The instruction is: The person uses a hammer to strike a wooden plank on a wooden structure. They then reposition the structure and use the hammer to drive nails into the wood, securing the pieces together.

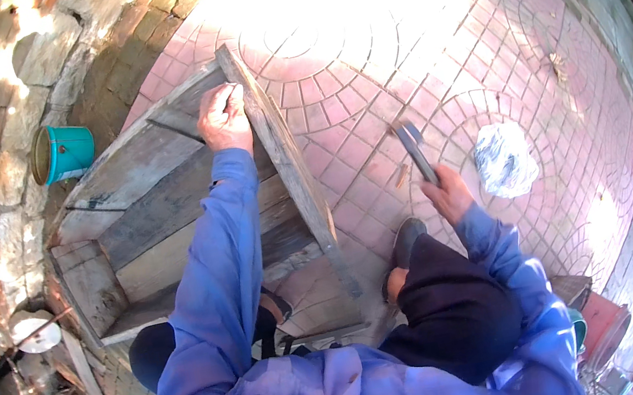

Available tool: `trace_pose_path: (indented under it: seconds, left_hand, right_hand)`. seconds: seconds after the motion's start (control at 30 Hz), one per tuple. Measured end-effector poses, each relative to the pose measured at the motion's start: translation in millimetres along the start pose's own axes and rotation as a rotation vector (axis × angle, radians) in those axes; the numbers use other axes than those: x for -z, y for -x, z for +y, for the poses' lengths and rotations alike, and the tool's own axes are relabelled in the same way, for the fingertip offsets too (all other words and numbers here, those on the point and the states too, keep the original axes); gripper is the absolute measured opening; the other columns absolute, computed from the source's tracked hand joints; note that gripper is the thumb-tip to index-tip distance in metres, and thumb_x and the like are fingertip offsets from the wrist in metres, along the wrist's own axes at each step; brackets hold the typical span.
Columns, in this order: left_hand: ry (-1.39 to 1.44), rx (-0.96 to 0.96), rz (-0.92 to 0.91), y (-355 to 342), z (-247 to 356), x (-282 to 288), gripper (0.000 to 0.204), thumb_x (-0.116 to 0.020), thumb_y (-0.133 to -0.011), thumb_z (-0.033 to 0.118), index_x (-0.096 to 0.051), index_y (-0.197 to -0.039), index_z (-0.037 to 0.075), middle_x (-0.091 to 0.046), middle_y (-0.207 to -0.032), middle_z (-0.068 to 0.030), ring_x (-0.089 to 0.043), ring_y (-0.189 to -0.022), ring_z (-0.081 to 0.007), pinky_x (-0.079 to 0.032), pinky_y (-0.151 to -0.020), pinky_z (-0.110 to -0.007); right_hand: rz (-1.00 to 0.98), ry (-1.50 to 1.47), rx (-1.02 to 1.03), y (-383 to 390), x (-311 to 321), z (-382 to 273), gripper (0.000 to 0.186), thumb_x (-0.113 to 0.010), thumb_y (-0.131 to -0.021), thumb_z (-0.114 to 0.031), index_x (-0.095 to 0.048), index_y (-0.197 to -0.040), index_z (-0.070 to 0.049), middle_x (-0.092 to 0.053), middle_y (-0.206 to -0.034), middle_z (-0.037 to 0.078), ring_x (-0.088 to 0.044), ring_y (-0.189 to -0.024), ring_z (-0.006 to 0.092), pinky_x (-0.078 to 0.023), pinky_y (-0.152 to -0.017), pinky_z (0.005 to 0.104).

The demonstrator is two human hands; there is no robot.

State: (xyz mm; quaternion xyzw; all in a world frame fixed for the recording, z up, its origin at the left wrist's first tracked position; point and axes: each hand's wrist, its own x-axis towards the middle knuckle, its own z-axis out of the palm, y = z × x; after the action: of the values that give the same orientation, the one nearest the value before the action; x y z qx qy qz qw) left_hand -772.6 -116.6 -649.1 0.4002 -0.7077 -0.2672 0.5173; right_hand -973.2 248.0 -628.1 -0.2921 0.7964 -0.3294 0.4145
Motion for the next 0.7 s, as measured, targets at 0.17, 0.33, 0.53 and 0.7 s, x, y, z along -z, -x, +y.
trace_pose_path:
  seconds: [0.17,0.33,0.53,0.7]
  left_hand:
    - [-0.100,0.039,-0.086,-3.3,11.4,10.4,0.009,-0.076,-0.083,0.012,-0.074,-0.090,0.006,-0.071,-0.096,-0.0075,-0.070,-0.086,-0.0266,-0.055,-0.075,-0.036]
    - [-0.113,0.117,-0.155,-9.4,16.5,14.8,0.010,-0.075,-0.083,0.010,-0.074,-0.089,0.003,-0.070,-0.093,-0.0087,-0.069,-0.082,-0.0267,-0.054,-0.075,-0.034]
    - [-0.135,0.106,-0.196,-13.8,18.9,16.2,0.010,-0.074,-0.083,0.012,-0.074,-0.089,0.003,-0.068,-0.093,-0.0088,-0.068,-0.080,-0.0274,-0.054,-0.074,-0.035]
    - [-0.156,0.133,-0.215,-15.4,16.5,15.8,0.009,-0.074,-0.083,0.011,-0.075,-0.089,0.003,-0.068,-0.092,-0.0086,-0.068,-0.081,-0.0264,-0.054,-0.075,-0.034]
  right_hand:
    - [-0.184,-0.025,0.224,-24.1,-4.0,-190.1,0.028,-0.061,-0.101,-0.023,-0.058,-0.117,-0.001,-0.055,-0.072,0.005,-0.055,-0.064,0.0162,-0.044,-0.058,0.0342]
    - [-0.023,0.088,0.452,-29.3,-42.0,-234.2,0.031,-0.056,-0.104,-0.026,-0.057,-0.121,0.000,-0.058,-0.077,0.015,-0.059,-0.069,0.0257,-0.047,-0.065,0.0391]
    - [-0.097,0.198,0.359,-30.3,-49.3,-237.8,0.032,-0.052,-0.105,-0.027,-0.056,-0.122,0.000,-0.059,-0.080,0.019,-0.059,-0.074,0.0334,-0.047,-0.069,0.0426]
    - [-0.084,0.160,0.351,-29.1,-50.8,-240.2,0.032,-0.050,-0.106,-0.028,-0.056,-0.119,0.000,-0.059,-0.084,0.020,-0.060,-0.080,0.0346,-0.046,-0.074,0.0439]
